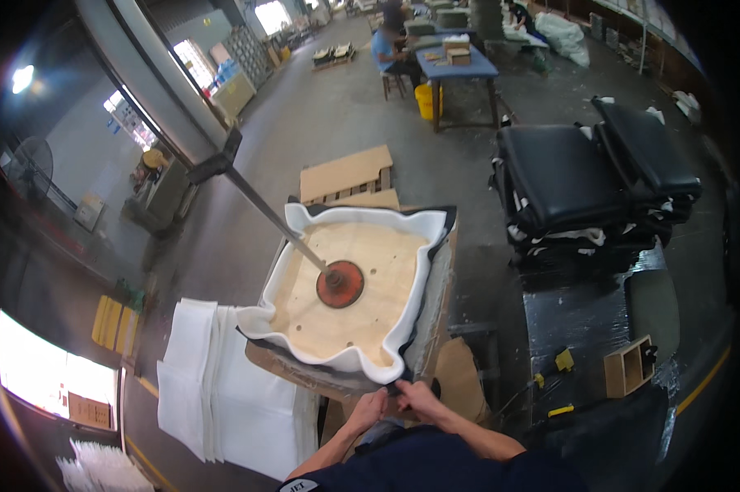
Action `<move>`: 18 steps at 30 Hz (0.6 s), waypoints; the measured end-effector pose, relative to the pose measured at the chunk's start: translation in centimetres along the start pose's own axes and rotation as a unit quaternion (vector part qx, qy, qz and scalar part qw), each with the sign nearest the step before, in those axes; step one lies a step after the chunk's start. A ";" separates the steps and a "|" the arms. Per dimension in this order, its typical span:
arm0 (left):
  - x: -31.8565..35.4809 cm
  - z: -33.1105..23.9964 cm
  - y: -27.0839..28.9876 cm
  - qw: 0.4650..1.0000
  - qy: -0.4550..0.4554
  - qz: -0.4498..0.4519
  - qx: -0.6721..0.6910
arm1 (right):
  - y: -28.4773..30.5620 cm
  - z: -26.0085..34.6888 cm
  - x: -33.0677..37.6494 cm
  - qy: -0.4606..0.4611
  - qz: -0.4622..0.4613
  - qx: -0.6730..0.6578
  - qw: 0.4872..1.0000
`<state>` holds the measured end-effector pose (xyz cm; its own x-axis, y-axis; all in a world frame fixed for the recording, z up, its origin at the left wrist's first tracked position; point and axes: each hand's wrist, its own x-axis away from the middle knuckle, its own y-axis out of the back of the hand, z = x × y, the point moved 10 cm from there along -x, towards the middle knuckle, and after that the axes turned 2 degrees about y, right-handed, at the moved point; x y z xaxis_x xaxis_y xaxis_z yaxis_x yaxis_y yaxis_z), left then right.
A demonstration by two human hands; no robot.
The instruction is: The person places a white fabric layer over a wooden seat base, then uses a pneumatic staple gun to secure the fabric around the edges. The person finishes by lifting the assembled seat and placing it on a nearby stack.
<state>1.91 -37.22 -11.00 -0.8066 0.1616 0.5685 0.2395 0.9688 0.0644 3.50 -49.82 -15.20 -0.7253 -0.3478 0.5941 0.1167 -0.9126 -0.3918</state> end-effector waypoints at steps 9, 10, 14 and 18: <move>8.1 11.8 25.7 0.908 0.105 -0.371 0.166 | 8.3 7.0 -1.8 0.051 -0.124 -0.187 0.973; 9.2 12.4 28.4 0.885 0.096 -0.411 0.195 | 10.4 7.5 -2.7 0.070 -0.157 -0.183 0.968; 9.5 8.3 31.9 0.873 0.053 -0.454 0.168 | 11.0 12.2 -1.6 0.104 -0.165 -0.186 0.963; 5.3 6.0 30.7 0.915 0.052 -0.374 0.143 | 7.8 10.0 0.1 0.088 -0.136 -0.012 0.987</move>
<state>1.71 -5.52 -10.92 -0.6272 -0.5714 0.5293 -0.5213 0.8129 0.2598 11.11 -59.06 -11.20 -0.8347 -0.0456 0.5489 -0.1129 -0.9613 -0.2515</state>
